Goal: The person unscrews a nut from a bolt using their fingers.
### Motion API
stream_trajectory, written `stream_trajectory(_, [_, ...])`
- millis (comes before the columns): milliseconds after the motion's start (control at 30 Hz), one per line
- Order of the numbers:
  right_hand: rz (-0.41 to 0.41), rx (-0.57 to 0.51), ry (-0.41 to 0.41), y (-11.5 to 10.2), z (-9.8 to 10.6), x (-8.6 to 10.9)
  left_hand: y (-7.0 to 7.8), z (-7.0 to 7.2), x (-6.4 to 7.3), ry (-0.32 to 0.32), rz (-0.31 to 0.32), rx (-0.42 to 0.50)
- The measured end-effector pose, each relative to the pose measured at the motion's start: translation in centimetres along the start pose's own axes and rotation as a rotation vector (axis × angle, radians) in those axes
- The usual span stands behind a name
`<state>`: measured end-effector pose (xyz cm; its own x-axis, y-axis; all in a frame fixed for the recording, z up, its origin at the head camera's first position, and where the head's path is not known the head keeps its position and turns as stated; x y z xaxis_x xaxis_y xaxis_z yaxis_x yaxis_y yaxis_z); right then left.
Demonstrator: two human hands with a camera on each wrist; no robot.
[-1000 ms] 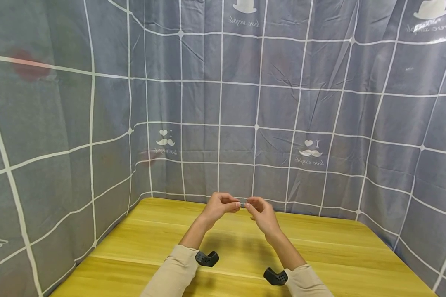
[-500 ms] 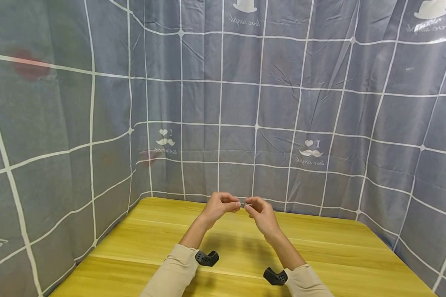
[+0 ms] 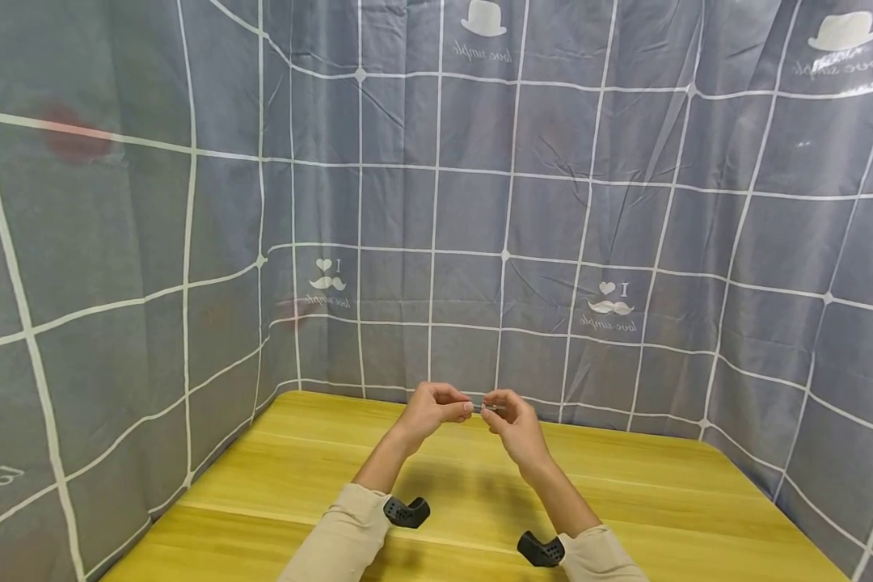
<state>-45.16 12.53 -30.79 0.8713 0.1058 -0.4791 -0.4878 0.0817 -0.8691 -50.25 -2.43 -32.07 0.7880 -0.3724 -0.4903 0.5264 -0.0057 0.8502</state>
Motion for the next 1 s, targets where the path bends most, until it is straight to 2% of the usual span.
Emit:
stream_trajectory(300, [0.01, -0.009, 0.013, -0.3, 0.1, 0.3, -0.2, 0.0, 0.1, 0.008, 0.0, 0.006])
stream_trajectory(500, [-0.015, 0.015, 0.028, -0.2, 0.2, 0.3, -0.3, 0.3, 0.1, 0.017, 0.006, -0.004])
stream_trajectory(700, [0.007, 0.01, 0.015, -0.5, 0.3, 0.4, -0.4, 0.0, 0.0, 0.007, 0.007, 0.0])
stream_trajectory(800, [-0.015, -0.009, 0.018, 0.1, 0.3, 0.3, -0.4, 0.0, 0.0, 0.009, 0.003, -0.009])
stream_trajectory(1000, [-0.037, -0.004, 0.027, 3.0, 0.6, -0.8, -0.2, 0.1, 0.2, 0.017, 0.006, -0.013])
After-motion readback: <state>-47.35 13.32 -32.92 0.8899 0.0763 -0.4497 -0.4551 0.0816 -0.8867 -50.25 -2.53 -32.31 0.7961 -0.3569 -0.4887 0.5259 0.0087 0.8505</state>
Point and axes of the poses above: each hand's wrist, its own x-axis away from the middle knuckle, its own z-axis out of the back of the hand, y = z × x, the point moved 9 cm from there along -x, towards the middle knuckle, and after that the axes turned 5 degrees about -x, right-handed, at the moved point
